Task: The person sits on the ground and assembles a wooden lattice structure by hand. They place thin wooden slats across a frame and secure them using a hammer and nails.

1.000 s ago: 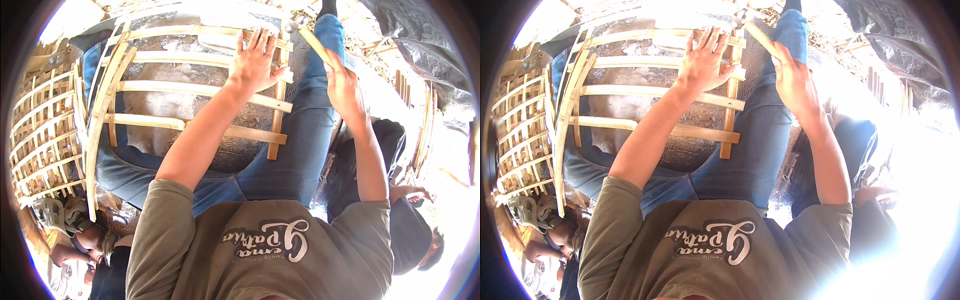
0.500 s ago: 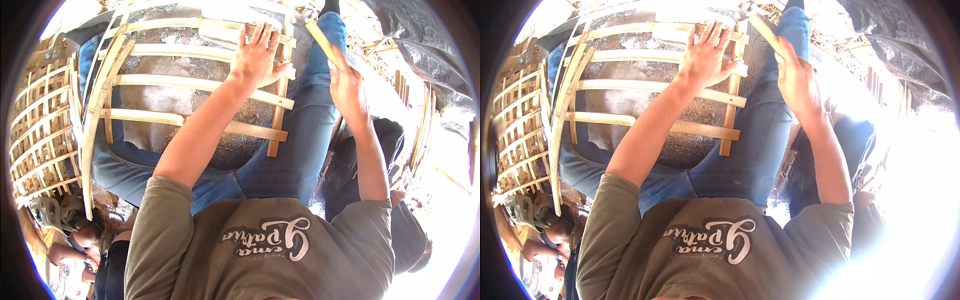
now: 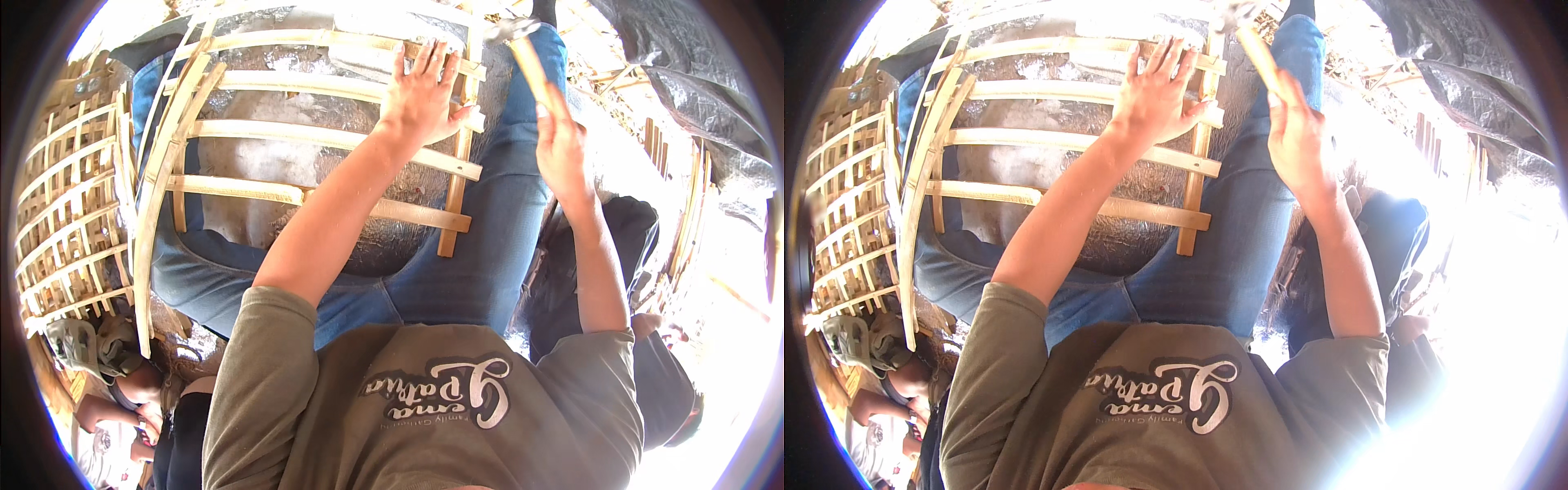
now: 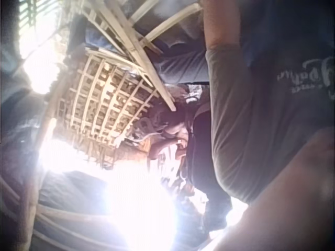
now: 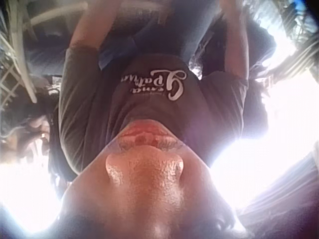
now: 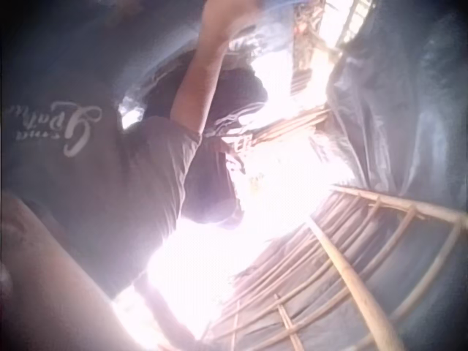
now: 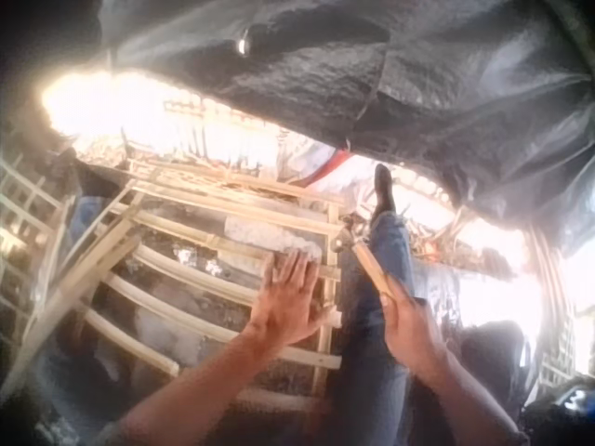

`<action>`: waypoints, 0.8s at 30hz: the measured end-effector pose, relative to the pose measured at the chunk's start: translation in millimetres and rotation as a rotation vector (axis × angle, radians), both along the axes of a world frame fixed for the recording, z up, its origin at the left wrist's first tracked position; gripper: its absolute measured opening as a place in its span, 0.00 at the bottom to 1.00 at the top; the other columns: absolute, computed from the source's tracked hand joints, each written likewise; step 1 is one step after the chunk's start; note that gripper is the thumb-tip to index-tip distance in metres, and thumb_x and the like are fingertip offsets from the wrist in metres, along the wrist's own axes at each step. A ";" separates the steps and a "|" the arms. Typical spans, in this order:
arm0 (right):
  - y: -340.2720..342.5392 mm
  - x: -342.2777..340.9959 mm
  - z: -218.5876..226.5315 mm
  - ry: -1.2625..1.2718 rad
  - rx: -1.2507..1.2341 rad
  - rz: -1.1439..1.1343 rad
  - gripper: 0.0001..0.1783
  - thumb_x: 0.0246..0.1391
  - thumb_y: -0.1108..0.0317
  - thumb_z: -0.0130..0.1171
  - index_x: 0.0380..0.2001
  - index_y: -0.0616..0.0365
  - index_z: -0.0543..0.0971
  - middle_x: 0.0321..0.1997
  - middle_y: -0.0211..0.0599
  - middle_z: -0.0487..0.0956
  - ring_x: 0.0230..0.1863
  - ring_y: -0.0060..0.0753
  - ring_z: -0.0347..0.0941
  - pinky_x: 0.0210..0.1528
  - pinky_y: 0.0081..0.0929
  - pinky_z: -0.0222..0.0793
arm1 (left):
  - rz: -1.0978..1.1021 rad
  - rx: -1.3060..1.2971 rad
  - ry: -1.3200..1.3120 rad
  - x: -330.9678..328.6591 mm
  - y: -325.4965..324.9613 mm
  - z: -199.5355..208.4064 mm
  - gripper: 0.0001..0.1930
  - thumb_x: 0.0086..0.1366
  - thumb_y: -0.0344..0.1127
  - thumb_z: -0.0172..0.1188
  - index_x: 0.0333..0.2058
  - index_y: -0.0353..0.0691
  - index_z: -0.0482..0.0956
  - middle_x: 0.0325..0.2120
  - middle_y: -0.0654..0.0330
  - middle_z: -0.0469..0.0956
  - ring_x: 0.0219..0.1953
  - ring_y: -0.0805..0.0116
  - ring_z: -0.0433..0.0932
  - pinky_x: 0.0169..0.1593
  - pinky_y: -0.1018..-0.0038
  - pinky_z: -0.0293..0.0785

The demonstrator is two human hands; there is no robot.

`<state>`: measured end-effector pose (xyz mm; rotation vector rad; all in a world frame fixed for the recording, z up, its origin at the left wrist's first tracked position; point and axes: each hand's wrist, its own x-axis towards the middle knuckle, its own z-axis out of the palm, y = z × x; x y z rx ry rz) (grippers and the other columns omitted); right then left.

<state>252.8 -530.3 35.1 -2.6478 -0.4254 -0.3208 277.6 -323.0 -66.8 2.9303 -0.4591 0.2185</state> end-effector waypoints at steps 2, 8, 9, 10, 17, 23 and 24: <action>-5.3 1.3 -3.2 0.106 -0.124 0.046 0.17 0.66 0.71 0.54 0.57 0.57 0.74 0.28 0.56 0.81 0.28 0.56 0.81 0.28 0.40 0.75 | 0.003 0.012 -0.002 -0.8 -0.2 1.2 0.42 0.67 0.66 0.47 0.71 0.43 0.56 0.71 0.51 0.55 0.74 0.58 0.52 0.74 0.46 0.42; -2.5 -0.4 -4.8 0.054 -0.003 -0.072 0.18 0.68 0.65 0.52 0.58 0.58 0.74 0.30 0.51 0.81 0.30 0.47 0.80 0.32 0.39 0.75 | 0.011 0.021 0.034 -1.5 -2.4 1.1 0.42 0.68 0.66 0.47 0.71 0.44 0.54 0.71 0.51 0.54 0.74 0.57 0.51 0.74 0.46 0.42; -4.4 4.0 -1.2 0.125 -0.051 -0.061 0.19 0.69 0.65 0.51 0.59 0.57 0.74 0.27 0.48 0.80 0.27 0.39 0.79 0.33 0.35 0.75 | 0.009 0.029 0.041 -0.3 -2.2 1.5 0.43 0.68 0.66 0.47 0.72 0.44 0.53 0.72 0.51 0.53 0.74 0.57 0.50 0.74 0.46 0.41; -3.7 6.9 2.1 0.196 -0.099 -0.051 0.20 0.70 0.64 0.50 0.61 0.56 0.73 0.25 0.45 0.78 0.25 0.30 0.77 0.33 0.31 0.74 | 0.010 0.037 0.044 0.8 -1.4 1.8 0.43 0.68 0.66 0.46 0.72 0.44 0.53 0.72 0.51 0.53 0.74 0.58 0.50 0.74 0.46 0.41; -10.3 5.8 12.1 0.153 -0.092 -0.107 0.18 0.68 0.63 0.52 0.58 0.54 0.76 0.26 0.53 0.81 0.25 0.42 0.82 0.30 0.37 0.74 | -0.002 0.059 0.065 -1.3 -1.1 3.4 0.43 0.69 0.67 0.43 0.72 0.45 0.51 0.73 0.51 0.50 0.75 0.58 0.49 0.74 0.46 0.40; -2.1 5.1 14.6 0.176 -0.221 -0.015 0.18 0.68 0.65 0.52 0.57 0.57 0.76 0.30 0.56 0.82 0.29 0.47 0.83 0.33 0.39 0.76 | 0.016 0.091 0.065 -0.5 -1.5 2.7 0.43 0.69 0.67 0.42 0.73 0.46 0.50 0.73 0.51 0.49 0.75 0.58 0.48 0.74 0.46 0.41; -1.1 5.1 15.7 0.148 -0.137 -0.073 0.18 0.67 0.65 0.52 0.57 0.58 0.76 0.31 0.57 0.82 0.30 0.50 0.83 0.35 0.40 0.76 | 0.016 0.095 0.072 -0.5 -1.3 3.4 0.43 0.69 0.67 0.42 0.73 0.46 0.50 0.73 0.51 0.49 0.75 0.58 0.48 0.74 0.46 0.41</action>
